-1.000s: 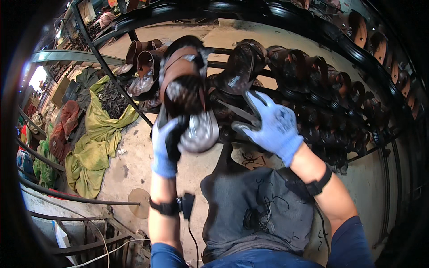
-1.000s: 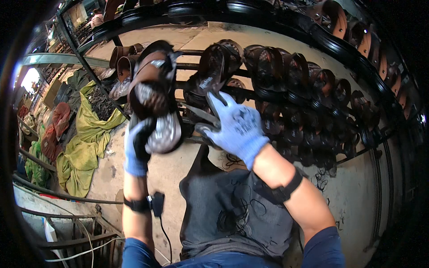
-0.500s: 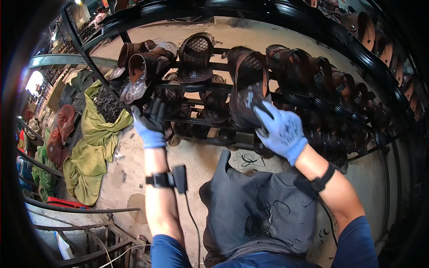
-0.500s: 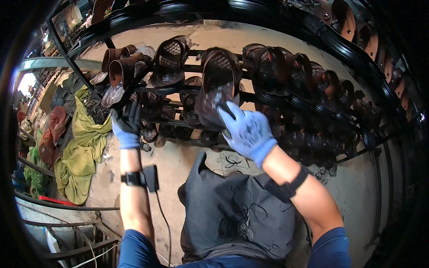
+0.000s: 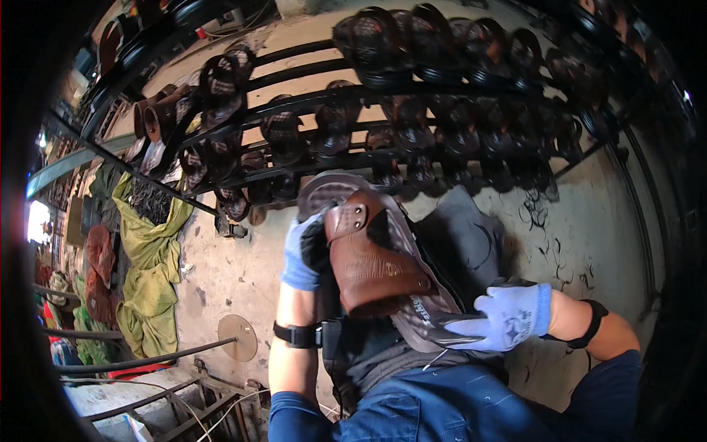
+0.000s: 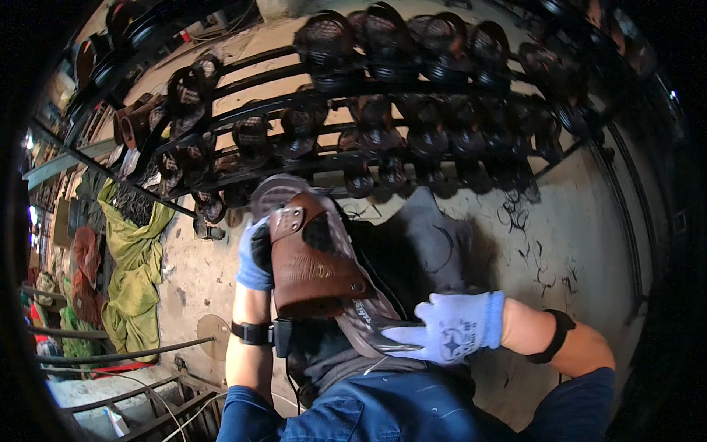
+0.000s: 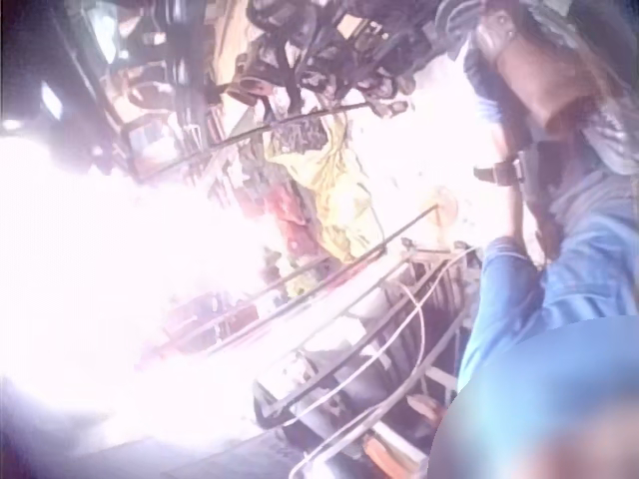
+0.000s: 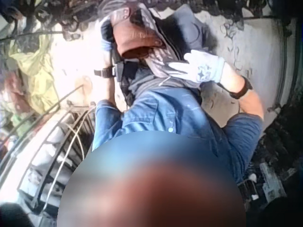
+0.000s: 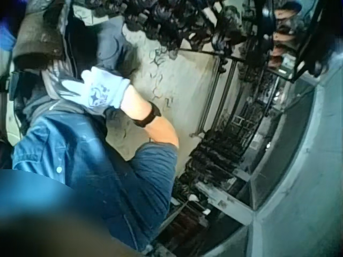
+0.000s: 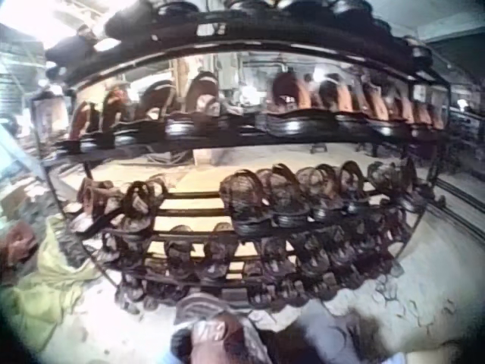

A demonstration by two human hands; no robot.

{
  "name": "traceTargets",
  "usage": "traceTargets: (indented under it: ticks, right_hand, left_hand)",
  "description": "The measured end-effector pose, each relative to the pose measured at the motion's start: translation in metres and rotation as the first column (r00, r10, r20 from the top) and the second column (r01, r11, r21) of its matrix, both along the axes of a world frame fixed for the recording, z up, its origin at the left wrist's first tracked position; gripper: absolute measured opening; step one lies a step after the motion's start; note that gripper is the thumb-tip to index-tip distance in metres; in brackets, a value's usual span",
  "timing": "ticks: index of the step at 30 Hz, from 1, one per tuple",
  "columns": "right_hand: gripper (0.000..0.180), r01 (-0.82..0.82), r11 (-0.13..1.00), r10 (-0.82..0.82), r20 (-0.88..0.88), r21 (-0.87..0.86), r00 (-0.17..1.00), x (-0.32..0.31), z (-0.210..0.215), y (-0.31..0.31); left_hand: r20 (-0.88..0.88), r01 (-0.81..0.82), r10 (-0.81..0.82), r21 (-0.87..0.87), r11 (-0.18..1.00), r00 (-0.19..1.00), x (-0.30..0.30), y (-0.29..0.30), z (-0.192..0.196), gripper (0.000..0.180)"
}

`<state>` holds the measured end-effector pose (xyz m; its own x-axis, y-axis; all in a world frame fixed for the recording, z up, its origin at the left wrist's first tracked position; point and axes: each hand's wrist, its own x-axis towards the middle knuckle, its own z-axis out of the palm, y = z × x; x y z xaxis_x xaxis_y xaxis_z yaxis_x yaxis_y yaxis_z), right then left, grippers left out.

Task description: Using a small tool to trim or clean the edges and interior of sandals at a manufacturing station.

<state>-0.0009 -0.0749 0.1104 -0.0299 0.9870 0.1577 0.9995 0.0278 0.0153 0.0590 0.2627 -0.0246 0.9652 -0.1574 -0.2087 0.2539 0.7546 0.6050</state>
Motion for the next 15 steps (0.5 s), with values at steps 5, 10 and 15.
traceTargets:
  ticks: [5, 10, 15]
  right_hand:
    - [0.052, 0.483, 0.875, -0.403, -0.546, 0.004, 0.735, -0.026, -0.016, -0.050]
    - [0.037, 0.825, 0.560, -0.562, -0.699, 0.072, 0.442, -0.051, -0.072, 0.003]
    - [0.033, 0.833, 0.548, -0.465, -0.797, 0.083, 0.385, -0.070, -0.123, 0.008]
  left_hand:
    - [0.248, -0.191, 0.012, 0.714, 0.673, 0.969, -0.061, 0.010, -0.017, 0.038]
    - [0.260, -0.232, 0.067, 0.680, 0.695, 0.963, -0.085, 0.003, -0.022, 0.051]
    - [0.244, -0.272, 0.144, 0.651, 0.709, 0.959, -0.090, 0.008, -0.032, 0.054]
